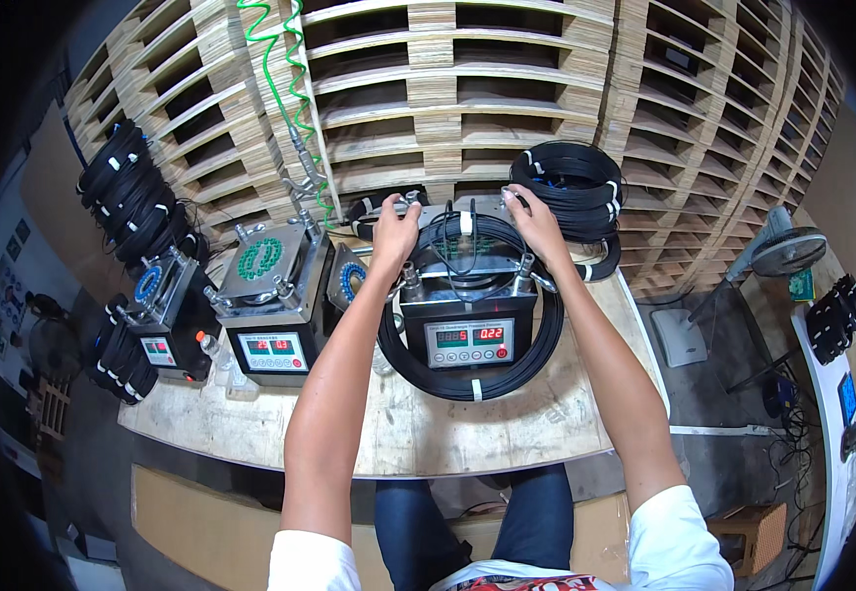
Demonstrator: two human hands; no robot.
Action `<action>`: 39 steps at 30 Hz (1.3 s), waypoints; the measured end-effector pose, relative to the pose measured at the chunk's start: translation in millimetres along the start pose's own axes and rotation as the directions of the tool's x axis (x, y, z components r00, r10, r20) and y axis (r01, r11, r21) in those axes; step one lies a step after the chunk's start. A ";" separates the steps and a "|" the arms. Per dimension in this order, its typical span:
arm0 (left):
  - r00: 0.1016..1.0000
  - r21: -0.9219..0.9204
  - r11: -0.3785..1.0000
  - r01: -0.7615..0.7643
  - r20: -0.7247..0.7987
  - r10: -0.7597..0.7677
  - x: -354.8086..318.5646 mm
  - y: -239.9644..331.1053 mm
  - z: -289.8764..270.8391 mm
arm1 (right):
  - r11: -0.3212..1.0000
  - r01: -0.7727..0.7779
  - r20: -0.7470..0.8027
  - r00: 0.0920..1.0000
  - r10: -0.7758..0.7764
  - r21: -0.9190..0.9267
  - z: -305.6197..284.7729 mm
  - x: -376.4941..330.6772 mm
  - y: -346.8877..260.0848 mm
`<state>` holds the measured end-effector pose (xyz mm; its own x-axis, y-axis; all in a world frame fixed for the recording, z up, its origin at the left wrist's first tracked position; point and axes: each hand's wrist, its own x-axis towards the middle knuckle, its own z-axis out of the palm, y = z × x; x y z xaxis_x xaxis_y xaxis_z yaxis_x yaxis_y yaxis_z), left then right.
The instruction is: Manufacturing and processing wire coils using industrial heat-shrinking and crimping machines.
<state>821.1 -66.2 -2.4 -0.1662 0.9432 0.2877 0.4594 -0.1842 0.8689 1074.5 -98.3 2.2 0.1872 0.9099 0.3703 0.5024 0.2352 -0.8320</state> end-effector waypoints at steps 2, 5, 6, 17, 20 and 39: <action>1.000 0.038 0.999 0.009 0.005 -0.009 -0.6 2.3 1.2 | 0.994 0.103 -0.013 0.995 -0.102 0.029 0.1 3.4 7.4; 1.000 0.040 0.999 0.004 -0.010 -0.004 -2.0 3.3 0.1 | 0.992 0.070 0.033 0.997 -0.074 0.102 -0.2 4.0 11.0; 1.000 0.041 0.999 0.005 -0.012 -0.005 -2.3 3.3 -0.9 | 0.992 0.070 0.035 0.997 -0.074 0.102 0.8 4.0 10.6; 0.999 -0.006 0.999 0.036 0.041 -0.035 -5.2 10.1 -3.7 | 0.994 0.009 -0.034 0.999 -0.005 0.106 0.2 0.8 2.7; 0.999 0.012 0.999 0.032 0.033 -0.032 -1.8 5.6 -2.5 | 0.996 0.059 -0.062 0.997 -0.055 0.063 2.8 1.4 3.6; 0.999 0.006 1.000 0.008 0.045 -0.008 1.9 -1.3 -3.0 | 0.998 -0.015 -0.011 1.000 0.016 0.055 3.3 1.0 1.2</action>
<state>817.6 -65.0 -1.8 -0.1303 0.9561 0.2625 0.4635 -0.1753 0.8686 1072.4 -96.0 0.2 0.2043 0.9096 0.3618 0.4522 0.2401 -0.8590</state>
